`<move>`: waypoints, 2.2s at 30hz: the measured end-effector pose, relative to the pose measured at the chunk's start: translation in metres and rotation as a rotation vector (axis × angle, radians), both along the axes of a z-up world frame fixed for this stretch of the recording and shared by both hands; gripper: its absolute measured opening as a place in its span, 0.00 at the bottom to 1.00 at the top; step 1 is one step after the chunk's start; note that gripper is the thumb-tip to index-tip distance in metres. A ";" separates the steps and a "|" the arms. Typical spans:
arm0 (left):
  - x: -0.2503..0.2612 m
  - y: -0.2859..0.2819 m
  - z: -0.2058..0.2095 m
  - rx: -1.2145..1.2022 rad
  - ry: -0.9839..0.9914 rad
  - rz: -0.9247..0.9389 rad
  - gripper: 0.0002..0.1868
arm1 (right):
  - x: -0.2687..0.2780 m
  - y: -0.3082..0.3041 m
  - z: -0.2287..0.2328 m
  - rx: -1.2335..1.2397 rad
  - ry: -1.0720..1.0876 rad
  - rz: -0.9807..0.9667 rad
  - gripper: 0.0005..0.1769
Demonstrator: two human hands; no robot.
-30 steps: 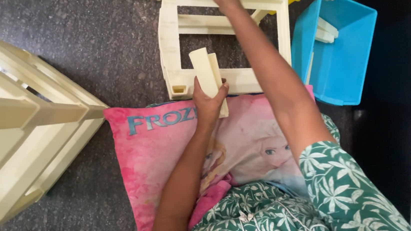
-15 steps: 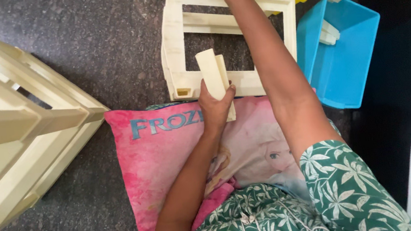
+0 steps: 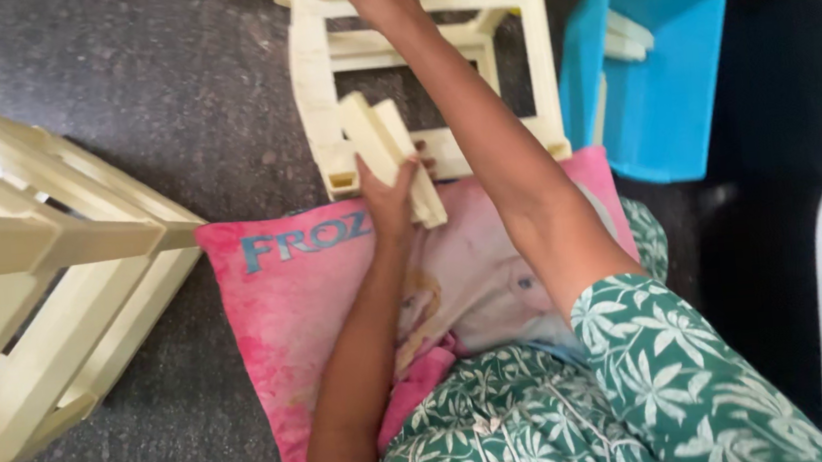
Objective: The person assembles a plastic storage unit by hand, inserting rectangular frames and short plastic rods into slots on a cushion. The person repeatedly picks parts from nearby bins and fits them into the growing structure.
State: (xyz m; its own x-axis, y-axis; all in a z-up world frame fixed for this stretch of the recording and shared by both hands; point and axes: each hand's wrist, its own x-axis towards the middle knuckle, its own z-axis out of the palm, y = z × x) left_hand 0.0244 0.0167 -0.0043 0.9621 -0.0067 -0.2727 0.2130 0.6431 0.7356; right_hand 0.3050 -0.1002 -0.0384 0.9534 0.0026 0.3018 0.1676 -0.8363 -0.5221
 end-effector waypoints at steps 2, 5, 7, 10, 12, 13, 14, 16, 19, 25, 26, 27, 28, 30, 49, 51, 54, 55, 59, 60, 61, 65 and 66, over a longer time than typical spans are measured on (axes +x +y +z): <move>-0.002 0.005 -0.002 -0.084 -0.006 0.008 0.26 | -0.058 -0.005 0.023 0.159 -0.117 0.043 0.24; -0.002 0.008 0.001 -0.043 0.028 0.001 0.26 | -0.166 -0.031 0.057 0.579 0.312 0.012 0.24; -0.003 0.005 -0.002 0.028 -0.053 -0.036 0.24 | -0.225 -0.042 0.066 0.786 0.552 0.179 0.24; -0.015 0.000 -0.014 0.235 -0.268 -0.118 0.20 | -0.291 -0.055 0.064 0.825 0.619 0.239 0.24; -0.022 -0.003 -0.018 0.302 -0.312 -0.179 0.17 | -0.312 -0.069 0.060 0.943 0.549 0.202 0.23; -0.025 -0.003 -0.018 0.288 -0.260 -0.212 0.16 | -0.317 -0.079 0.059 1.011 0.491 0.165 0.23; -0.028 -0.001 -0.015 0.275 -0.208 -0.238 0.16 | -0.320 -0.092 0.059 1.076 0.434 0.135 0.23; -0.020 0.013 -0.003 0.199 -0.191 -0.199 0.17 | -0.331 -0.137 0.071 1.089 0.205 0.005 0.21; 0.000 0.060 0.023 0.299 -0.355 -0.101 0.19 | -0.339 -0.203 0.089 0.877 0.032 -0.017 0.16; 0.023 0.121 0.048 0.199 -0.397 -0.138 0.19 | -0.351 -0.236 0.082 0.681 0.070 0.055 0.15; 0.021 0.123 0.046 0.241 -0.383 -0.129 0.19 | -0.353 -0.234 0.080 0.658 0.071 0.063 0.15; 0.019 0.125 0.044 0.283 -0.368 -0.121 0.19 | -0.355 -0.232 0.078 0.592 0.068 0.067 0.14; 0.021 0.123 0.042 0.319 -0.358 -0.117 0.20 | -0.358 -0.235 0.081 0.521 0.061 0.066 0.13; 0.023 0.120 0.037 0.361 -0.363 -0.154 0.20 | -0.362 -0.240 0.087 0.381 0.053 0.074 0.11; 0.046 0.143 0.038 0.404 -0.378 -0.446 0.16 | -0.343 -0.234 0.152 0.076 0.352 0.071 0.18; 0.041 0.145 0.033 0.420 -0.363 -0.491 0.16 | -0.341 -0.231 0.155 0.086 0.351 0.102 0.19; 0.035 0.144 0.018 0.448 -0.367 -0.475 0.16 | -0.330 -0.237 0.152 0.111 0.330 0.150 0.21; 0.035 0.144 0.013 0.459 -0.375 -0.455 0.16 | -0.327 -0.240 0.148 0.114 0.334 0.147 0.21; 0.034 0.154 -0.010 0.443 -0.363 -0.438 0.15 | -0.329 -0.249 0.125 0.329 0.378 0.112 0.19; 0.037 0.153 -0.013 0.451 -0.375 -0.446 0.16 | -0.332 -0.250 0.121 0.316 0.374 0.069 0.18; 0.040 0.153 -0.015 0.459 -0.387 -0.454 0.16 | -0.335 -0.248 0.117 0.304 0.370 0.025 0.18; 0.021 0.158 -0.001 0.721 -0.327 -0.399 0.31 | -0.351 -0.230 0.115 0.098 0.327 -0.032 0.28; 0.020 0.158 0.011 0.812 -0.340 -0.369 0.40 | -0.352 -0.226 0.121 0.097 0.348 -0.078 0.34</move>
